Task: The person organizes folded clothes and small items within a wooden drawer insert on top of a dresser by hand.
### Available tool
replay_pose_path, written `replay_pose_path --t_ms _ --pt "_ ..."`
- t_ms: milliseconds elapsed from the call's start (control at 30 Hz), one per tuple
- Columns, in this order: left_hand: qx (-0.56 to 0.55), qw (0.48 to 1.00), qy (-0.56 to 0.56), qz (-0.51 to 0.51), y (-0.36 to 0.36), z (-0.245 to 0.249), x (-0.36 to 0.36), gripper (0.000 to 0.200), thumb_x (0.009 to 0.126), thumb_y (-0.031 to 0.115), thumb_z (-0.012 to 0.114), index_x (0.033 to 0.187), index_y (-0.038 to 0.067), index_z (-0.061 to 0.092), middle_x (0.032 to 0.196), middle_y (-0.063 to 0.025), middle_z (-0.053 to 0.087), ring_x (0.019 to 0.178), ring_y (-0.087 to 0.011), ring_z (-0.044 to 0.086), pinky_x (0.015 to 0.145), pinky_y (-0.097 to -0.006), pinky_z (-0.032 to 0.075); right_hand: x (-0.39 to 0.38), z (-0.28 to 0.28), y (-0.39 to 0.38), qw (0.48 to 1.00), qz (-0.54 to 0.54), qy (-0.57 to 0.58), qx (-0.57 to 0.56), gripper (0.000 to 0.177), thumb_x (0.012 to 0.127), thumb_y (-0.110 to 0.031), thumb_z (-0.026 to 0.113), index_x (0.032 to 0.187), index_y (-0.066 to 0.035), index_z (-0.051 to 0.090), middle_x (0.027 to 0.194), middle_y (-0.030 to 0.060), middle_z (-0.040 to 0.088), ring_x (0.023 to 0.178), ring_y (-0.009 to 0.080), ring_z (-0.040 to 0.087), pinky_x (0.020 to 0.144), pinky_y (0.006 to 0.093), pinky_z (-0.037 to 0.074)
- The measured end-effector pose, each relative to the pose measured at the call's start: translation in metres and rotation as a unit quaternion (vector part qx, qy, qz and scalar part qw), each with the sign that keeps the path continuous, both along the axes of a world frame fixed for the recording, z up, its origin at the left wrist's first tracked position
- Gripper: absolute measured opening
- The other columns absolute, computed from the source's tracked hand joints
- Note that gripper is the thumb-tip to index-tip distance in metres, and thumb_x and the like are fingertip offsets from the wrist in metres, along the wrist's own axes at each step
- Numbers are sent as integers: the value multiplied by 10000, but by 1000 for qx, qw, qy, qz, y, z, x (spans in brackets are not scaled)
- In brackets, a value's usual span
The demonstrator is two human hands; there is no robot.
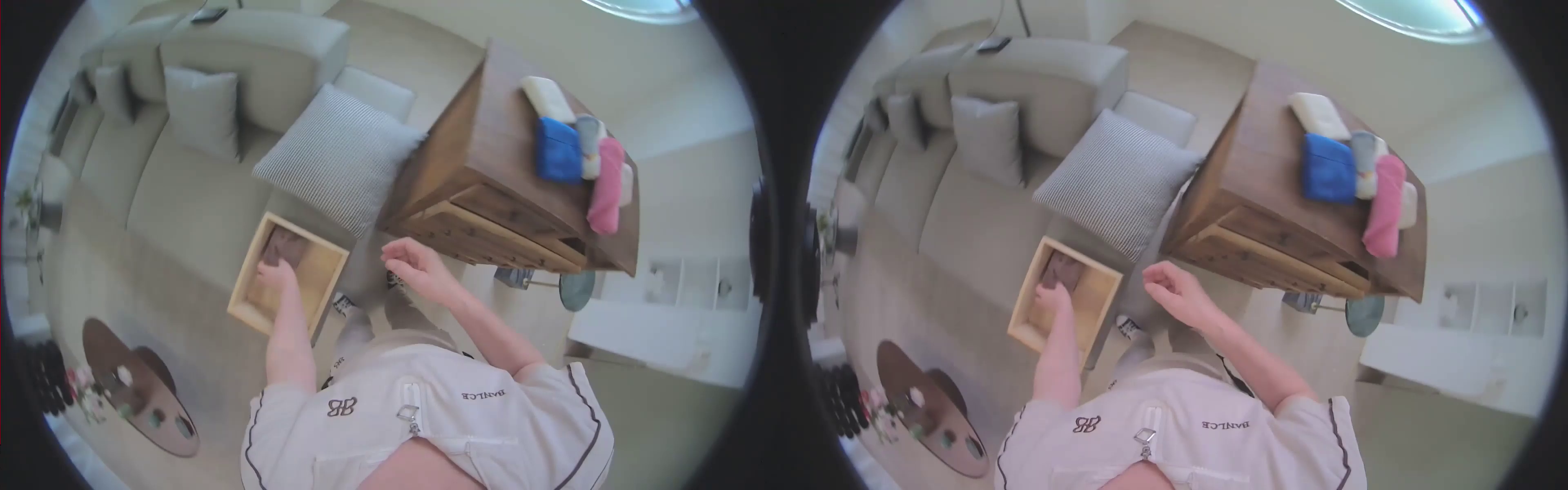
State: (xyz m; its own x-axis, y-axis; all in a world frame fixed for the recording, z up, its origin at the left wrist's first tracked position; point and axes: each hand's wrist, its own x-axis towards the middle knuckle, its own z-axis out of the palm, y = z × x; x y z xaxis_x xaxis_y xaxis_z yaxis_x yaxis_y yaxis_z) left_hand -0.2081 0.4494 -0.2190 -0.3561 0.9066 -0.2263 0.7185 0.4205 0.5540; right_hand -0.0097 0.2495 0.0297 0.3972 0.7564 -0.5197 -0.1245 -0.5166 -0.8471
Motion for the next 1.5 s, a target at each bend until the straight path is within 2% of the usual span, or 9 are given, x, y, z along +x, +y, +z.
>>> replay_pose_path --t_ms 200,400,600,800,900,1000,1200,1267,1500 --pt "-42 996 2 -80 -21 12 -4 479 851 200 544 1278 11 435 1323 -206 377 1225 -358 377 1010 -442 317 64 79 -45 823 -62 -492 278 179 839 13 552 1006 -22 605 962 113 616 863 228 586 762 308 477" --pt "-13 981 -179 -79 -24 17 3 483 797 190 600 1226 0 484 1220 -189 518 1124 -294 500 967 -366 392 160 113 -124 648 -231 -720 94 270 825 -116 583 1093 -97 561 1091 64 562 1027 240 513 909 343 395" --pt "-33 953 -295 -65 -51 94 33 458 850 163 536 1270 10 437 1303 -162 452 1194 -257 448 977 -346 381 207 91 -169 673 -284 -661 -172 625 803 -210 595 1369 -151 337 1356 112 412 1197 310 414 957 444 391" --pt "2 943 -317 -99 -63 151 75 361 886 136 501 1230 29 474 1246 -155 495 1160 -246 479 904 -317 433 211 100 -180 675 -413 -610 48 552 735 -79 541 1275 -173 480 1281 57 495 1069 221 510 658 296 524" --pt "82 947 -260 -172 -75 190 110 364 897 181 501 1236 47 489 1233 -114 534 1110 -223 514 919 -316 419 195 108 -160 657 -364 -650 114 533 772 -124 602 1287 -150 467 1256 71 525 1094 235 520 846 331 447" --pt "210 883 -310 -283 -97 227 153 321 905 129 503 1210 29 497 1172 -138 514 1065 -241 534 921 -344 436 179 109 -126 673 -217 -691 150 570 704 -31 536 1265 -125 495 1259 77 522 1157 252 481 974 357 393" --pt "373 675 -272 -576 -142 297 219 343 867 88 548 1206 45 522 1217 -134 521 1123 -259 485 954 -357 364 173 83 -73 655 -84 -734 159 525 731 -150 633 1239 -124 505 1262 127 491 1023 303 527 769 393 447" --pt "384 609 -254 -646 -149 304 233 382 866 128 568 1236 54 510 1269 -156 484 1155 -299 465 973 -395 359 176 99 -75 760 -55 -604 235 332 788 -134 618 1113 -91 568 1205 136 525 1074 284 502 880 377 409" --pt "359 574 -244 -695 -155 308 247 418 869 193 585 1260 70 502 1308 -153 473 1212 -346 436 975 -428 350 265 112 -163 719 -198 -666 -18 400 782 -152 595 1161 -35 537 1226 157 512 1145 285 463 1004 374 340"
